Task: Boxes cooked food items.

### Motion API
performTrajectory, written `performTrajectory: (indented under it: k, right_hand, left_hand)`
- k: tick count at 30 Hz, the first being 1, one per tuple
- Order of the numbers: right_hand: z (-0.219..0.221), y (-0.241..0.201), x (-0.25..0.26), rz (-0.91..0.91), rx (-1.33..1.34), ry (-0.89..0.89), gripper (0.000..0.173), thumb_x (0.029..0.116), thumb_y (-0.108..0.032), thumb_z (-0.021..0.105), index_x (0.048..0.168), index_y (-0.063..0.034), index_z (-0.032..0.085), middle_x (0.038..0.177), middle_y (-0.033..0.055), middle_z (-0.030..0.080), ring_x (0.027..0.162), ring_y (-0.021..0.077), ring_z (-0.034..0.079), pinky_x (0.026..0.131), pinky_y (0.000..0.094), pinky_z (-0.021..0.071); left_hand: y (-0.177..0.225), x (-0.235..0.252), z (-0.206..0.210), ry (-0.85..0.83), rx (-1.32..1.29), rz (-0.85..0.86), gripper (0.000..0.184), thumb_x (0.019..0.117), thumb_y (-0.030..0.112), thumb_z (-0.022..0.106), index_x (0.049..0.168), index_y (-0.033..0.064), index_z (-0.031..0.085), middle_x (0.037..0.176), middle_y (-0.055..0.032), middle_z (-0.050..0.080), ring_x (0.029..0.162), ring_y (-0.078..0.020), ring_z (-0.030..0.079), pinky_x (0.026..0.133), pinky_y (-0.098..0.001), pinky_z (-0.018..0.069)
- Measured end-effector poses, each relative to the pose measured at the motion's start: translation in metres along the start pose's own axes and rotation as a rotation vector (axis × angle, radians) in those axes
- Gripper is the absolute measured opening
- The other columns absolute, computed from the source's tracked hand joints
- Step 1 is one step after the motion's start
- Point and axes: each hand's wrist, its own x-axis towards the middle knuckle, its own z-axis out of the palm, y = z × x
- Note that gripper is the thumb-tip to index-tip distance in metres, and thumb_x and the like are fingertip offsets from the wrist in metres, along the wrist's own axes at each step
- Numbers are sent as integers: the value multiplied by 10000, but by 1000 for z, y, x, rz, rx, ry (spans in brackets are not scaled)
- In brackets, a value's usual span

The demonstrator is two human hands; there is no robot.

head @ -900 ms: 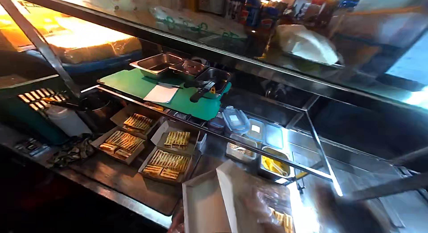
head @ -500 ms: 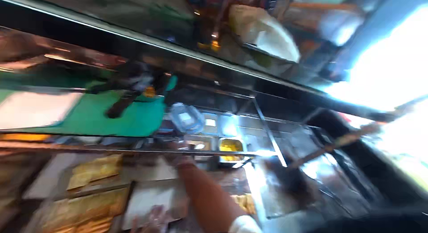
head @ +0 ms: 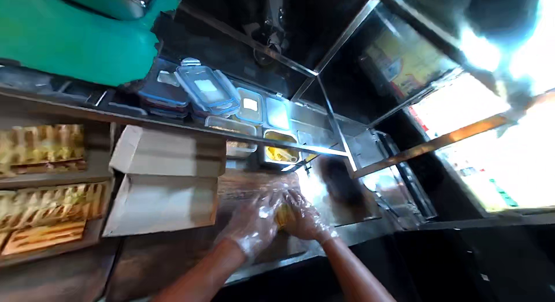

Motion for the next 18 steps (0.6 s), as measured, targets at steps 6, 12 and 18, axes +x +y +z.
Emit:
performTrajectory:
  k: [6,12,18]
  right_hand:
    - [1,21,-10,-93,108,42,911,812,-555,756,1596,-310,362,1614,36,402,1483,255,387,1149,563,414]
    - [30,15,12,-128,-15,78,840,785,-386,801,1525,-186,458,1473,201,506,1364,421,484,975,658,502]
    - [43,20,22,-161,6,113,845,763,-385,824,1507,-184,479,1444,221,515,1344,442,486,941,667,507]
  left_hand:
    - [33,22,23,-142,179,-238,763,847,432,716,1531,229,446,1552,-72,470,1389,-356,479,1028,-622,470]
    - [59,49,52,-221,343,-491,864,789,317,783,1554,193,400,1512,-149,488,1309,-430,531,916,-648,528]
    - [59,62,64,-244,403,-517,740,816,323,747,1482,134,485,1458,-151,537,1305,-424,533,895,-632,539]
